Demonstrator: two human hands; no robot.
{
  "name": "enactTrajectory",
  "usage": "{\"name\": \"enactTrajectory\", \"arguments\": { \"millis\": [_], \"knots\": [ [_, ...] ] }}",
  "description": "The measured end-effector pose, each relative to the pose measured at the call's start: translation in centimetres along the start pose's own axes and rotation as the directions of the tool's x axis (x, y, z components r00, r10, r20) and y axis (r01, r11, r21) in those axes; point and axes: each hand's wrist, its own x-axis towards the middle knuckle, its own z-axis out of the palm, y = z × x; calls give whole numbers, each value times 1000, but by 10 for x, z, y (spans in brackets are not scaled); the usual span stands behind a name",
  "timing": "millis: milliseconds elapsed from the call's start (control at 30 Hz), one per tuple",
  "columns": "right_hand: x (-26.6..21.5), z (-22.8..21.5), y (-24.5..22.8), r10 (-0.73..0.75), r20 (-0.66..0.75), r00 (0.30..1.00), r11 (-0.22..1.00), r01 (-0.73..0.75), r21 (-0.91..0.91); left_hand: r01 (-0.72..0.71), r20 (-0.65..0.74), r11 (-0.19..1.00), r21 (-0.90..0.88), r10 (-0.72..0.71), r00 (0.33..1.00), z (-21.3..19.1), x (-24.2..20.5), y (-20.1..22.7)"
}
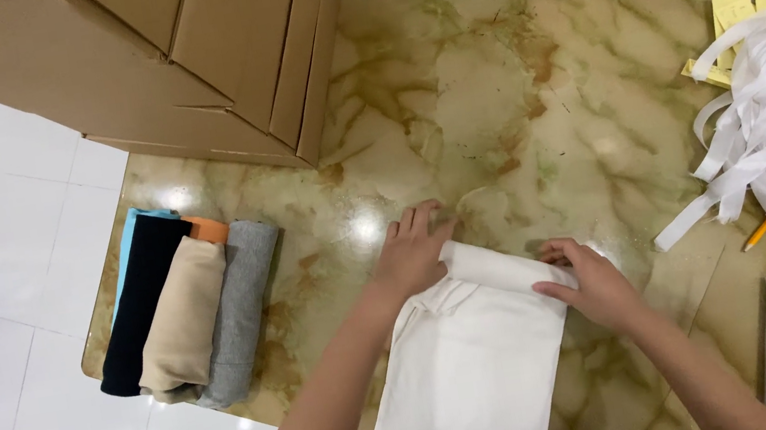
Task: Removing shirts from hangers and rolling them into compact cylinders on a table.
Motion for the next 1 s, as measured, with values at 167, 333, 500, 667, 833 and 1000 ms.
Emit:
{"name": "enactTrajectory", "arguments": {
  "millis": [167, 333, 500, 667, 833, 1000],
  "knots": [
    [12, 1, -10, 17, 201, 979, 982, 21, -187, 73, 235, 992, 105, -96, 967, 30, 34, -17],
    [23, 12, -8, -61, 14, 998, 935, 62, -348, -30, 185, 966, 256, -19, 982, 12, 40, -18],
    [48, 11, -2, -260, -223, 939, 870, 128, -476, -78, -246, 914, 398, 189, 951, 32, 54, -35],
    [33, 30, 9, -468, -362, 807, 796, 206, -569, -7, -626, 850, 527, 394, 673, 49, 21, -27],
    [-11, 49, 22, -615, -403, 678, 746, 336, -574, -35, -662, 883, 468, 377, 648, 66, -38, -29],
    [-15, 23, -17, -408, -396, 822, 907, 317, -276, -137, -676, 930, 341, 344, 651, 65, -64, -32]
  ]
}}
